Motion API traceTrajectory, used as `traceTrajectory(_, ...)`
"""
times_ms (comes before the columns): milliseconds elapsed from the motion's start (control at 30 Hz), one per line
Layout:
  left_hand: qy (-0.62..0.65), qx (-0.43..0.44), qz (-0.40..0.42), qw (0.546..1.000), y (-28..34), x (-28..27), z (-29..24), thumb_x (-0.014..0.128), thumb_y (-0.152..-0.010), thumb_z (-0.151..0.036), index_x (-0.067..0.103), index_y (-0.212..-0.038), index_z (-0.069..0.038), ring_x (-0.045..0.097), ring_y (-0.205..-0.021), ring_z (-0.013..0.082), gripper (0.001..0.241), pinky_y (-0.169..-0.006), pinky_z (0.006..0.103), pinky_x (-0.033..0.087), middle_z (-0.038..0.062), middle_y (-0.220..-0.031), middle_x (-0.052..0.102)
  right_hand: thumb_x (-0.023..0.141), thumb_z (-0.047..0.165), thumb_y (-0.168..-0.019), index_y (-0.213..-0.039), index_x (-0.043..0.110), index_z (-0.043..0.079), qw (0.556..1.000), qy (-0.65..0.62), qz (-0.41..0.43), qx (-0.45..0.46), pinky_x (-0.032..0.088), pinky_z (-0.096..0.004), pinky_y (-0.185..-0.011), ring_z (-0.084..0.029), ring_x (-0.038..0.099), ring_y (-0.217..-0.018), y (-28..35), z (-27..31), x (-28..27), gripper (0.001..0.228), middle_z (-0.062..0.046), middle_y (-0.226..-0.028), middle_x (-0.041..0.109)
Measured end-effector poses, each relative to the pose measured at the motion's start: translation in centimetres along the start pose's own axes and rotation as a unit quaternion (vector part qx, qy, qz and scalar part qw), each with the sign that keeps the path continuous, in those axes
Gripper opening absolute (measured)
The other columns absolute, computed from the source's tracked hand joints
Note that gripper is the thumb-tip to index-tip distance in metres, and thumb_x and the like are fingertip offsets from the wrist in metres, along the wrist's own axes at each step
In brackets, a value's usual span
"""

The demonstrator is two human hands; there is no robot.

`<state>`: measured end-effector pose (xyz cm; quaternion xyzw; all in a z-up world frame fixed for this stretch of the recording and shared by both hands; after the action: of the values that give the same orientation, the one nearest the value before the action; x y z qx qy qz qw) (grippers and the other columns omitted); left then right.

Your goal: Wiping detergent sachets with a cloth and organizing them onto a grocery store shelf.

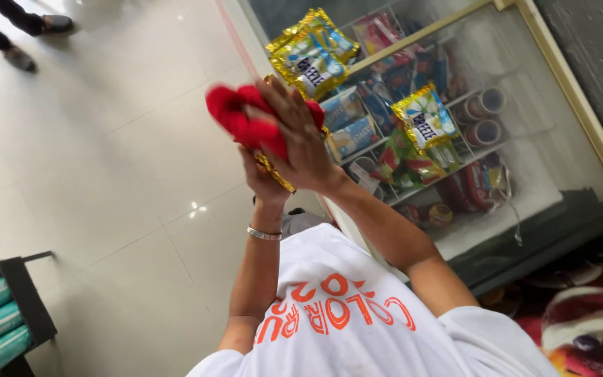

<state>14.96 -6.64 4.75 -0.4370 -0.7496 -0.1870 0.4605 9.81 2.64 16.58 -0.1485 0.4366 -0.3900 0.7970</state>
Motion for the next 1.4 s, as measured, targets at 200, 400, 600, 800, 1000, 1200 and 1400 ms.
traceTrajectory(200,-0.138,0.048,0.014,0.989,0.2,-2.1,0.6,0.031,-0.117,-0.029,0.022,-0.162,-0.011,0.043,-0.150,0.0263,0.050,-0.129,0.0395,0.037,0.008,-0.166,0.035,0.071,0.019,-0.102,-0.143,0.062,0.009,0.997,-0.034,0.065,-0.011,0.021,-0.050,-0.136,-0.032,0.033,-0.157,-1.8,2.9,-1.0,0.043,-0.008,-0.162,0.041)
traceTrajectory(400,0.103,-0.042,-0.100,0.989,-5.2,2.2,-2.0,0.037,-0.104,-0.058,0.031,-0.164,-0.025,0.051,-0.142,0.0272,0.069,-0.122,0.0529,0.046,0.004,-0.164,0.042,0.026,0.050,-0.113,-0.147,0.034,0.007,0.933,-0.249,-0.002,0.261,0.054,-0.028,-0.057,-0.016,0.065,-0.077,3.4,-10.9,-2.3,0.055,-0.012,-0.110,0.065)
traceTrajectory(600,0.034,-0.004,-0.014,0.999,-8.7,-2.6,-0.1,0.038,-0.112,-0.060,0.047,-0.156,-0.025,0.051,-0.147,0.0222,0.057,-0.126,0.0436,0.046,-0.001,-0.161,0.048,0.059,0.036,-0.102,-0.137,0.056,0.002,0.647,-0.565,-0.340,0.383,0.058,-0.035,-0.099,-0.020,0.069,-0.113,7.7,-15.7,-5.8,0.049,-0.011,-0.131,0.069)
traceTrajectory(800,-0.387,0.120,0.181,0.896,-9.3,6.2,5.1,0.082,-0.094,-0.024,0.004,-0.168,-0.033,0.030,-0.166,0.0261,0.108,-0.145,0.0491,0.033,0.001,-0.176,0.020,0.059,0.040,-0.102,-0.148,0.049,0.004,0.587,-0.596,-0.365,0.410,0.056,-0.035,-0.096,-0.021,0.068,-0.114,7.7,-15.2,-2.4,0.060,-0.011,-0.138,0.066)
traceTrajectory(1000,-0.680,0.055,0.539,0.494,-9.2,13.3,10.2,0.073,-0.079,-0.051,0.044,-0.160,-0.038,0.008,-0.155,0.0435,0.087,-0.126,0.0628,-0.004,0.017,-0.167,0.019,0.049,0.031,-0.107,-0.141,0.054,0.006,0.530,-0.604,-0.446,0.395,0.056,-0.034,-0.091,-0.019,0.069,-0.107,10.3,-17.4,-3.9,0.042,-0.009,-0.125,0.067)
traceTrajectory(1200,-0.677,0.178,0.596,0.394,-10.4,9.0,13.9,0.096,-0.070,-0.023,0.025,-0.166,-0.050,0.046,-0.144,0.0410,0.123,-0.117,0.0694,-0.006,0.008,-0.157,0.049,0.054,0.039,-0.105,-0.147,0.052,0.012,0.543,-0.609,-0.454,0.359,0.057,-0.039,-0.094,-0.020,0.068,-0.113,13.2,-18.4,-7.9,0.050,-0.007,-0.133,0.068)
traceTrajectory(1400,-0.687,0.045,0.574,0.442,-15.4,9.5,12.0,0.085,-0.107,0.028,0.055,-0.159,-0.020,0.021,-0.147,0.0507,0.077,-0.099,0.0824,-0.009,0.014,-0.166,0.036,0.059,0.038,-0.096,-0.149,0.045,0.006,0.506,-0.543,-0.522,0.421,0.058,-0.043,-0.102,-0.027,0.064,-0.120,12.7,-18.1,-6.8,0.064,-0.016,-0.140,0.060)
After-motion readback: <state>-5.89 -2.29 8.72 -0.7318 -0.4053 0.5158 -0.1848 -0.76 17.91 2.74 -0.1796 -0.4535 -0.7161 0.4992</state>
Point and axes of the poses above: each hand's wrist, its own y-axis away from the middle knuckle, its own x-axis out of the palm, z = x × y, the point moved 6 cm from there along -y, towards the middle knuckle
